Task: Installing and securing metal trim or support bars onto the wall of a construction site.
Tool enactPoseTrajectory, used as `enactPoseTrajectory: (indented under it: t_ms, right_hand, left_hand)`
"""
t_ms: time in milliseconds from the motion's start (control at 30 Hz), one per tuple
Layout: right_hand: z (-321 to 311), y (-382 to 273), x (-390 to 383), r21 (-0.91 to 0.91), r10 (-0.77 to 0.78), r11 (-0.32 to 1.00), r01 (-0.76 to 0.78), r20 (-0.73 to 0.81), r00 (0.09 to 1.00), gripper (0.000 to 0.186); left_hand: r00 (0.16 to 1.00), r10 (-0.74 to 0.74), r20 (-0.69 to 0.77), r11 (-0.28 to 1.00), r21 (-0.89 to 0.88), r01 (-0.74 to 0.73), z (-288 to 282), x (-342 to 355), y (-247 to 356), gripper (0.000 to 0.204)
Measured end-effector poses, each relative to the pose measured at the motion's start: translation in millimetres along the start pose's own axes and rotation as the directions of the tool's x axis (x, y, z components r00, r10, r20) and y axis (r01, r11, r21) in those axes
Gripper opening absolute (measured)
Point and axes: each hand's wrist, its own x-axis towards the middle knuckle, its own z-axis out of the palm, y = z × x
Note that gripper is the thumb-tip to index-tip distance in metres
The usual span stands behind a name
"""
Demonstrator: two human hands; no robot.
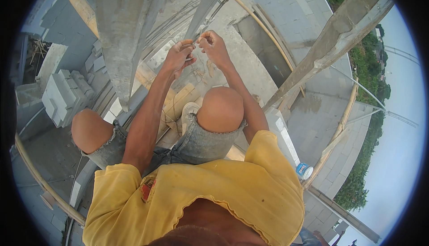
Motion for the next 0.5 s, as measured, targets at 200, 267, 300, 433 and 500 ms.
enactPoseTrajectory:
  t_ms: [200, 267, 300, 433, 500]
  right_hand:
    - [0.4, 2.2, -0.5, 0.02, 0.027, 0.999, -0.028, 0.044, 0.999, 0.017]
    - [0.8, 4.2, -0.5, 0.155, 0.07, 0.986, -0.068, -0.005, 0.998, 0.017]
    - [1.2, 5.1, -0.9, 0.17, 0.023, 0.985, -0.024, 0.01, 1.0, 0.017]
    - [2.9, 5.6, -3.0, 0.175, 0.006, 0.984, -0.018, 0.072, 0.997, 0.027]
    - [3.3, 4.7, -3.6, 0.122, 0.007, 0.992, -0.021, 0.12, 0.993, 0.03]
  left_hand:
    - [0.99, 0.101, -0.101, 0.994, -0.038, -0.105, 13.0, -2.0, 4.3, 0.038]
    - [0.988, 0.094, -0.119, 0.995, -0.017, -0.096, 13.8, -1.0, 4.3, 0.035]
    - [0.987, 0.08, -0.136, 0.997, 0.015, -0.078, 13.2, -0.3, 3.6, 0.033]
    - [0.992, 0.082, -0.094, 0.993, 0.094, -0.073, 7.0, 3.0, -1.1, 0.028]
    - [0.991, 0.105, -0.086, 0.992, 0.079, -0.098, 5.1, 3.9, -4.7, 0.022]
